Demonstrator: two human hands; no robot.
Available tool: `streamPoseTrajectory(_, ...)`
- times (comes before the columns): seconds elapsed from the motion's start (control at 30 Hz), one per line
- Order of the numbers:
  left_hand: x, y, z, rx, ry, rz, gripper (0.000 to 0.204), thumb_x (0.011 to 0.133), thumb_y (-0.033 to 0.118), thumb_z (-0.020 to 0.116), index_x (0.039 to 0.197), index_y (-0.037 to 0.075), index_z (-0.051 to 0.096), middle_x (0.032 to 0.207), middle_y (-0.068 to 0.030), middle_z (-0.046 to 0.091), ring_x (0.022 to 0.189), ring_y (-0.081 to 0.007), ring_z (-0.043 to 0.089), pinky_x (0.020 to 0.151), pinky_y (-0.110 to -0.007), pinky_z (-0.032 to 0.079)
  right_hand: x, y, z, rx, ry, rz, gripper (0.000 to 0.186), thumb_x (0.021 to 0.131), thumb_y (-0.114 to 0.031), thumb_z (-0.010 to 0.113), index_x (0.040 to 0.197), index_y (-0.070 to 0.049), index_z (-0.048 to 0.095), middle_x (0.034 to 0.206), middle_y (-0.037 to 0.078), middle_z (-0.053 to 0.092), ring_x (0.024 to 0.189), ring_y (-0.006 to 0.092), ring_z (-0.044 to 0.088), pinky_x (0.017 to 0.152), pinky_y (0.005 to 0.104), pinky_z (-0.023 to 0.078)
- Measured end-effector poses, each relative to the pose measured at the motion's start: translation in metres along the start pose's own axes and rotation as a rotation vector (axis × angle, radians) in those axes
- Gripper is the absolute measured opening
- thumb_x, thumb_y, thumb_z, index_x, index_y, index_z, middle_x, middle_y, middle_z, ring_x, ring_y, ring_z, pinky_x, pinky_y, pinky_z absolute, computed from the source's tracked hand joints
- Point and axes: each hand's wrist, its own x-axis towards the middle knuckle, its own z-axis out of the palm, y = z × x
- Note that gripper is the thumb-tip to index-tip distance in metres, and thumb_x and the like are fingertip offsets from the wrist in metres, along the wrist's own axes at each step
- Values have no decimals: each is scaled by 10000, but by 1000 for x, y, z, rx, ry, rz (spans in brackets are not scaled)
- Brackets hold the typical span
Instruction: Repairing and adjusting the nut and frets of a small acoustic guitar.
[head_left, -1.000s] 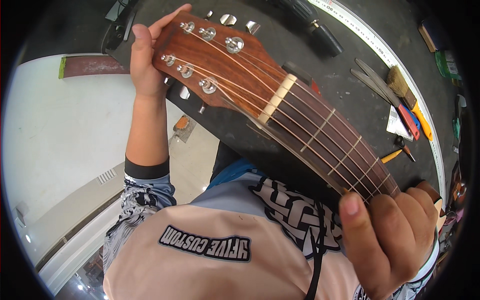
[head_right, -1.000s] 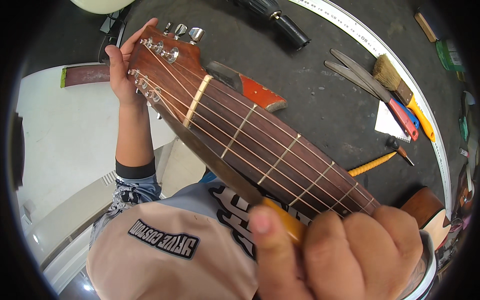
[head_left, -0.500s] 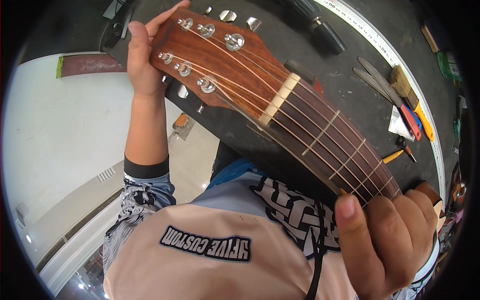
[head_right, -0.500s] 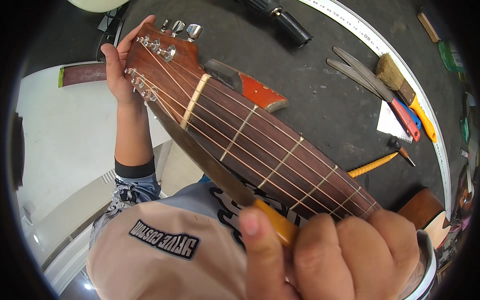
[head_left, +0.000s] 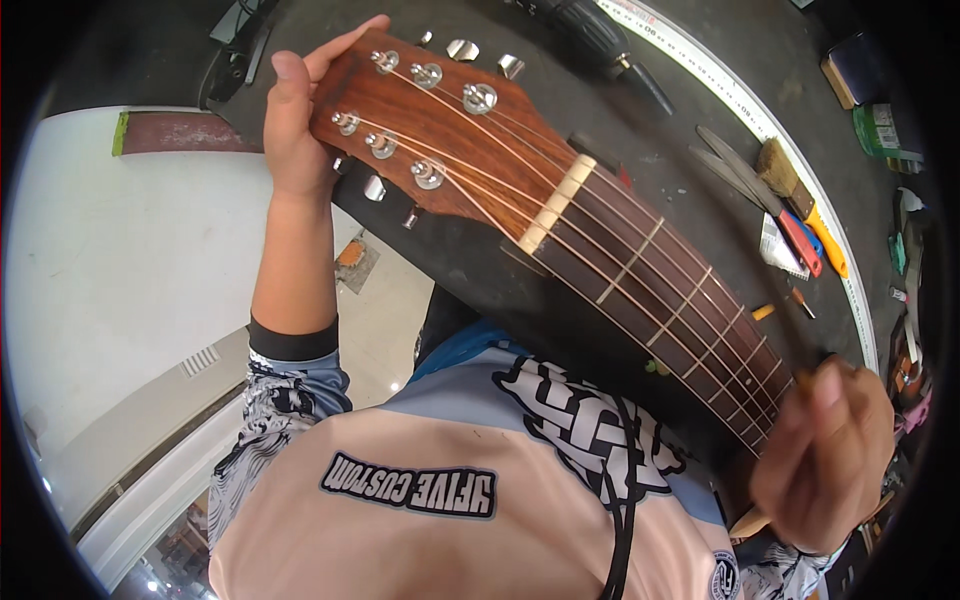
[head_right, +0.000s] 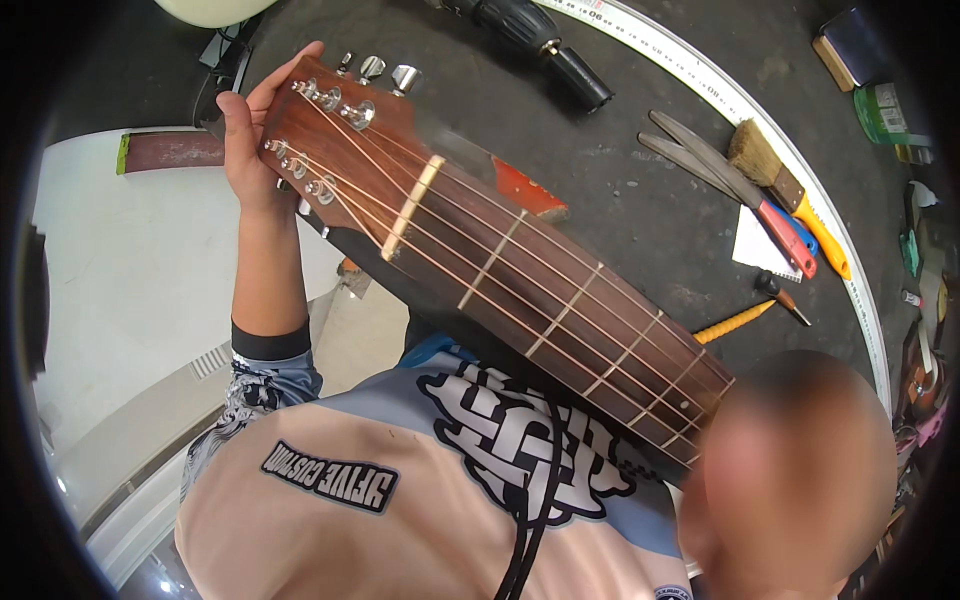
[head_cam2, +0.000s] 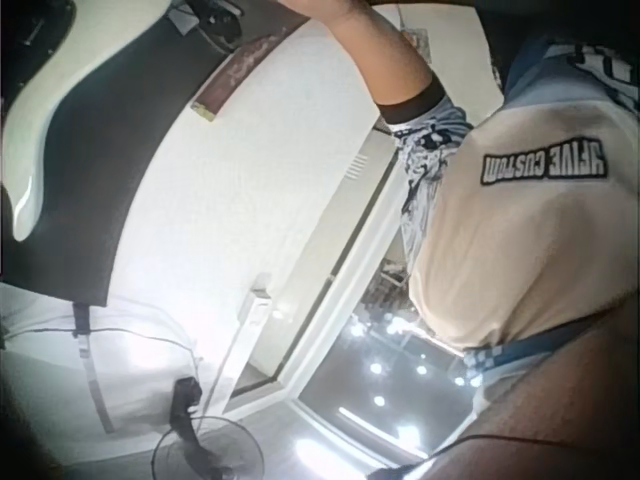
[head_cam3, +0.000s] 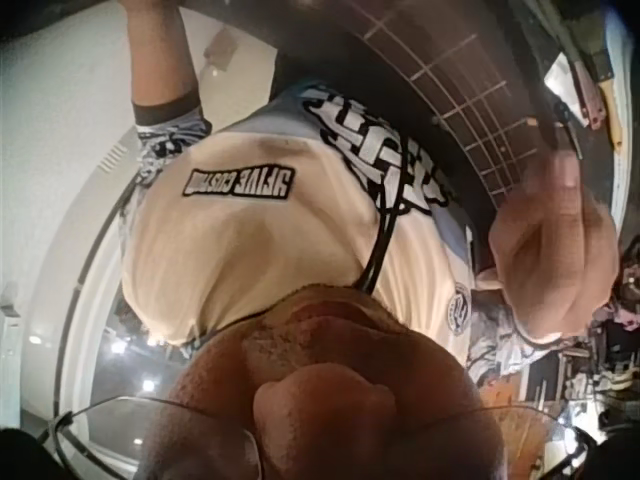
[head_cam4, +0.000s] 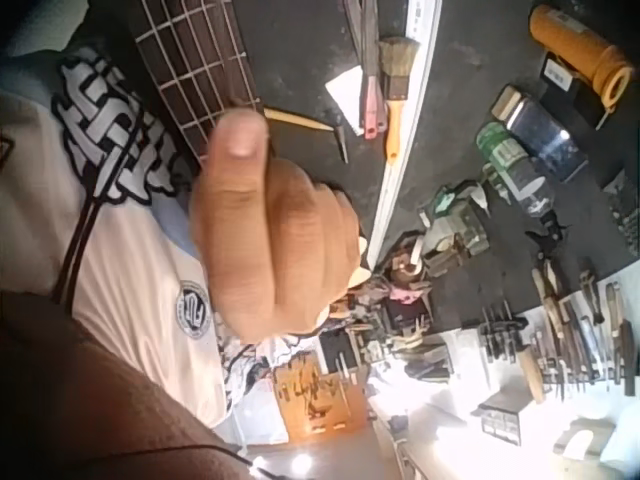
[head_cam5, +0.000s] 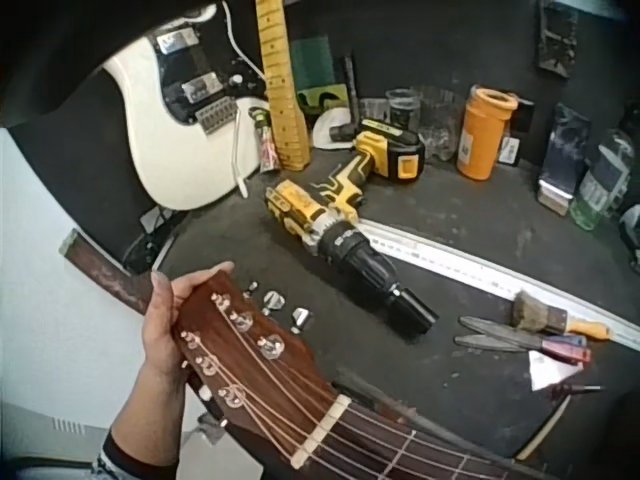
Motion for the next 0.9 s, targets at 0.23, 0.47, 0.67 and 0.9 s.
streamPoseTrajectory(0.23,-2,6,7,-128,1,40,828,1103,586,215,1338,-106,604,1165,-170,724,1055,-218,703,951,-318,539,-86,45,-5,-25,335,614,379,1008,4,604,1370,98,538,1112,120,700,938,93,617,908,250,470)
streamPoseTrajectory(0.47,-6,17,15,-175,-38,40,811,1118,541,204,1344,-141,579,1153,-189,723,1045,-221,700,963,-320,527,-109,76,-39,423,-45,890,434,936,-65,711,1342,19,583,799,-53,535,747,22,458,691,191,339)
streamPoseTrajectory(0.67,-7,21,23,-150,-18,75,795,1123,523,210,1344,-146,579,1154,-193,721,1051,-225,697,979,-322,518,-93,75,-25,476,-90,988,298,899,14,723,1179,9,623,834,-44,598,749,5,475,683,185,357)
streamPoseTrajectory(0.9,-7,17,20,-110,-23,67,838,1109,561,231,1342,-173,561,1210,-231,691,1088,-245,682,998,-336,505,-74,70,-10,88,-266,826,292,854,49,737,1125,12,635,935,71,662,846,165,635,765,294,496)
